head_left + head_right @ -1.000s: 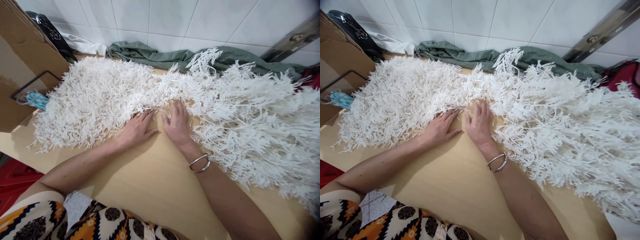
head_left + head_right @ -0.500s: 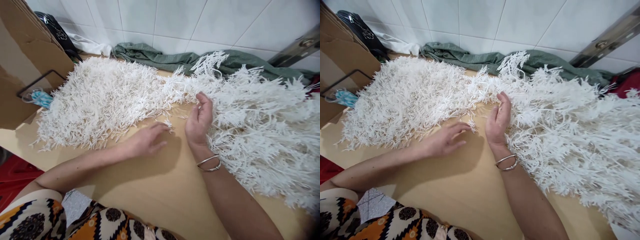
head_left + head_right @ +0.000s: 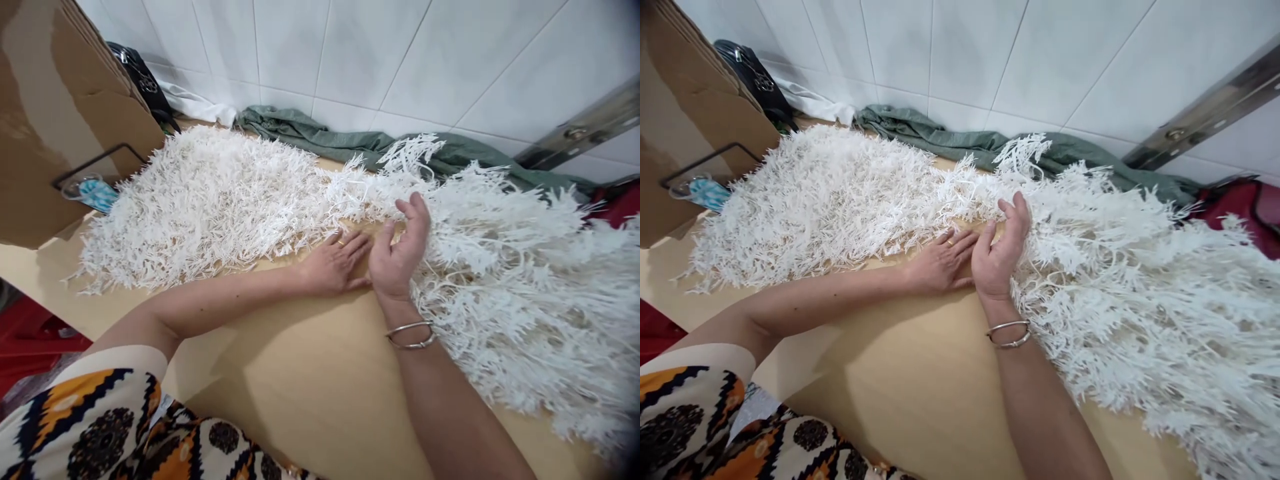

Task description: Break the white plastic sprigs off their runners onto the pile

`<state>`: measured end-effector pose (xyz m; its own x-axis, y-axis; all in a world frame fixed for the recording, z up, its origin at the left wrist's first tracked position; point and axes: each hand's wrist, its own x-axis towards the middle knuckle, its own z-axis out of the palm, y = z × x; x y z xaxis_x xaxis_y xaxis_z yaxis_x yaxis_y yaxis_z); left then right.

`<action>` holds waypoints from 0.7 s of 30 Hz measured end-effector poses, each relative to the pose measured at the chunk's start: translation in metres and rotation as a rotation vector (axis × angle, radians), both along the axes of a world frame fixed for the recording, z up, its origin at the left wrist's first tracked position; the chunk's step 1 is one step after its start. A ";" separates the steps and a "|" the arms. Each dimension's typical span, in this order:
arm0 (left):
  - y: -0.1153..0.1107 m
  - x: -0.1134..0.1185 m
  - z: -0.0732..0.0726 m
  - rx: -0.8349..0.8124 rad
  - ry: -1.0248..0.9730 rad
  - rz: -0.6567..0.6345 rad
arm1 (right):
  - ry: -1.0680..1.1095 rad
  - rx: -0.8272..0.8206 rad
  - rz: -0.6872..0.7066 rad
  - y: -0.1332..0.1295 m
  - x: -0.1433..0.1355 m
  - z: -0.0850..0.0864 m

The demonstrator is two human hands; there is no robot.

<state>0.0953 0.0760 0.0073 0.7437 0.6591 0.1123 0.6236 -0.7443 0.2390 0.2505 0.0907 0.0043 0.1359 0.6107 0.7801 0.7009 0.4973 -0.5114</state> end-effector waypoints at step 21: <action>0.038 -0.042 0.013 -0.236 -0.267 0.621 | -0.567 -0.447 -0.154 -0.008 -0.048 0.042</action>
